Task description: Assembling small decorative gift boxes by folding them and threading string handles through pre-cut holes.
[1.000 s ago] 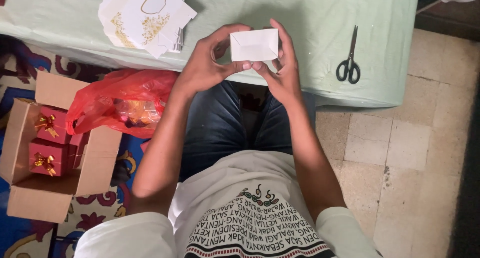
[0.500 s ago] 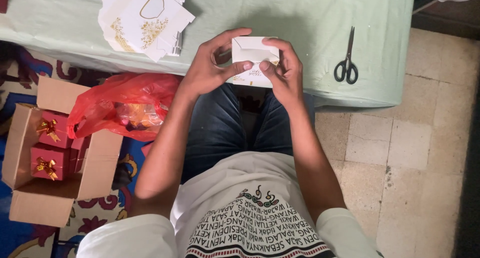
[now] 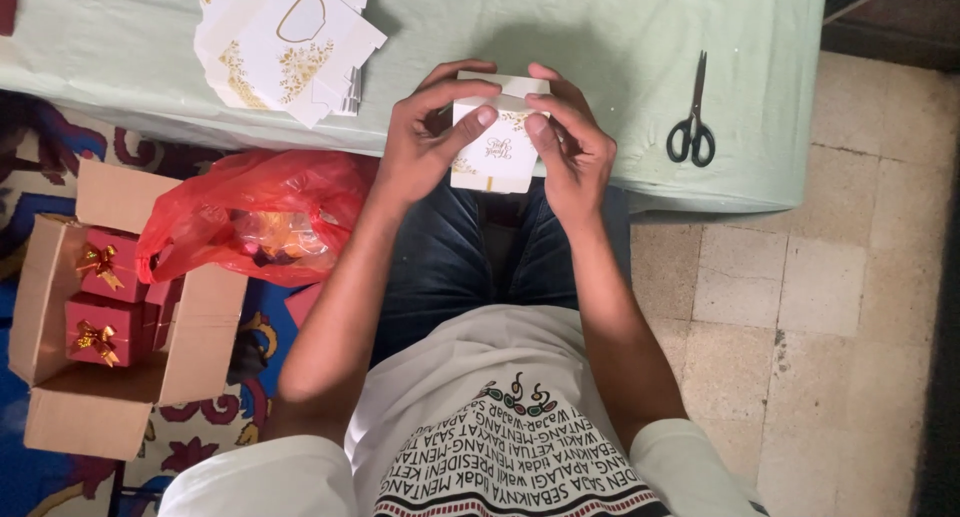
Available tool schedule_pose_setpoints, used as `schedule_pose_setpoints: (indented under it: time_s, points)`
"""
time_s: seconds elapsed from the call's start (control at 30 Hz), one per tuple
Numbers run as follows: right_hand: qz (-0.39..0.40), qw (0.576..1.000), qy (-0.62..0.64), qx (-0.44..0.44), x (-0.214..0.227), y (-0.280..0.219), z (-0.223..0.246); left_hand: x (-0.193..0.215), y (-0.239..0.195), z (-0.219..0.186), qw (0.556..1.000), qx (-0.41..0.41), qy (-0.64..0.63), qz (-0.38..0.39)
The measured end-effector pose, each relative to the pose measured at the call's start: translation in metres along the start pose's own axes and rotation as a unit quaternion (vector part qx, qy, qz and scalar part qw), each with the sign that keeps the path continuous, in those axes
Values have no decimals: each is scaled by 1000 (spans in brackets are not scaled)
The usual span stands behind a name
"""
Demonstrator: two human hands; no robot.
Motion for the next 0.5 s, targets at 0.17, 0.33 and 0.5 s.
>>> schedule_pose_setpoints:
  time_s: [0.17, 0.33, 0.5]
  points:
    - [-31, 998, 55, -18, -5, 0, 1, -9, -1, 11, 998, -11, -34, -46]
    - [-37, 996, 77, -37, 1, -5, -3, -8, -2, 12, 997, 6, -73, -30]
    - [-50, 994, 46, -81, 2, -6, -8, -2, -1, 5, 996, 44, 80, -13]
Point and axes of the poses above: each hand's wrist, its own y-axis towards the middle knuckle, its own x-axis out of the back of the hand, z = x × y, the point moved 4 cm from there along y, towards the middle knuckle, and after that the axes turned 14 degrees about y, right-handed, at the moved point
